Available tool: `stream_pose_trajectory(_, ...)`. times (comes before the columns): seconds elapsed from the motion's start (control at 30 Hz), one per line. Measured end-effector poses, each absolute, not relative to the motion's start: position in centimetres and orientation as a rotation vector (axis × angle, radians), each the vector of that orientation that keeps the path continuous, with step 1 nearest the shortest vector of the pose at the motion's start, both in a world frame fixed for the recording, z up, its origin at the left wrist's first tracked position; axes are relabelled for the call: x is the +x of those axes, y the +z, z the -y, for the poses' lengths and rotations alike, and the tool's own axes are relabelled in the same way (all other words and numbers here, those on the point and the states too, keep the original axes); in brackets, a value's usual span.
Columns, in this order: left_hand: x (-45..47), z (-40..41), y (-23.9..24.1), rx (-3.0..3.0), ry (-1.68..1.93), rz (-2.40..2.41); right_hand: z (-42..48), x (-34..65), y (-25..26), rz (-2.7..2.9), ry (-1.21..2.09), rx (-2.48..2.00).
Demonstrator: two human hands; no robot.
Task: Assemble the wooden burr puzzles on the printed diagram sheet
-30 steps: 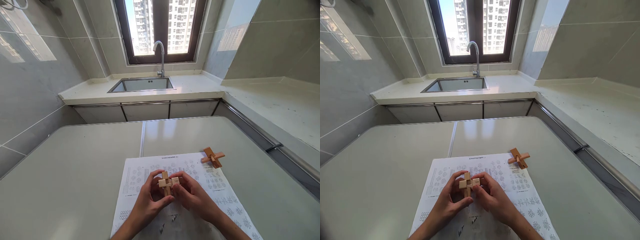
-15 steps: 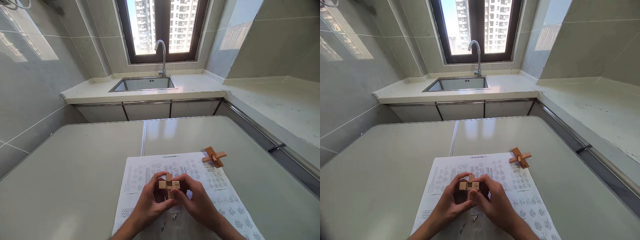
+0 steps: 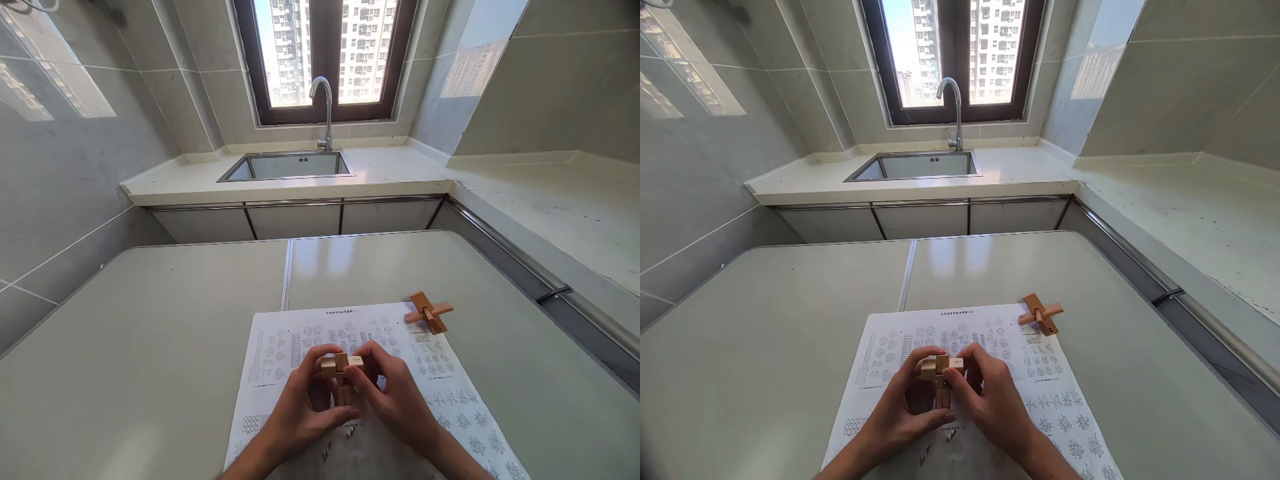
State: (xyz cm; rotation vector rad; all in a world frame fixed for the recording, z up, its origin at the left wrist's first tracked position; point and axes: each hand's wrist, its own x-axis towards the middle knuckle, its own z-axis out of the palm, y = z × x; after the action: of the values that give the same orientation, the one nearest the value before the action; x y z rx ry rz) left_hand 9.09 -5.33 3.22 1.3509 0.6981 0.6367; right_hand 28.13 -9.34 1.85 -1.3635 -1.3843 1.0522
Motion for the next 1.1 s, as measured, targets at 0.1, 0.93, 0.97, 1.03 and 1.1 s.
stream_pose_trajectory(0.1,8.9,5.3,3.0,1.361,0.621,-0.698,9.3,28.2,1.8,1.361,1.089,-1.348)
stream_pose_trajectory(0.93,8.5,4.6,3.1,1.278,0.692,-0.848,8.9,28.2,1.9,1.271,1.091,-1.396)
stream_pose_trajectory(0.97,8.5,4.5,3.1,1.255,0.705,-0.872,8.9,28.3,1.7,1.351,1.001,-1.448)
stream_pose_trajectory(1.03,8.5,4.4,3.0,1.207,0.72,-0.886,9.0,28.2,1.3,1.525,0.82,-1.522)
stream_pose_trajectory(1.1,8.5,4.3,2.9,1.159,0.744,-0.877,9.1,28.2,0.9,1.681,0.654,-1.542)
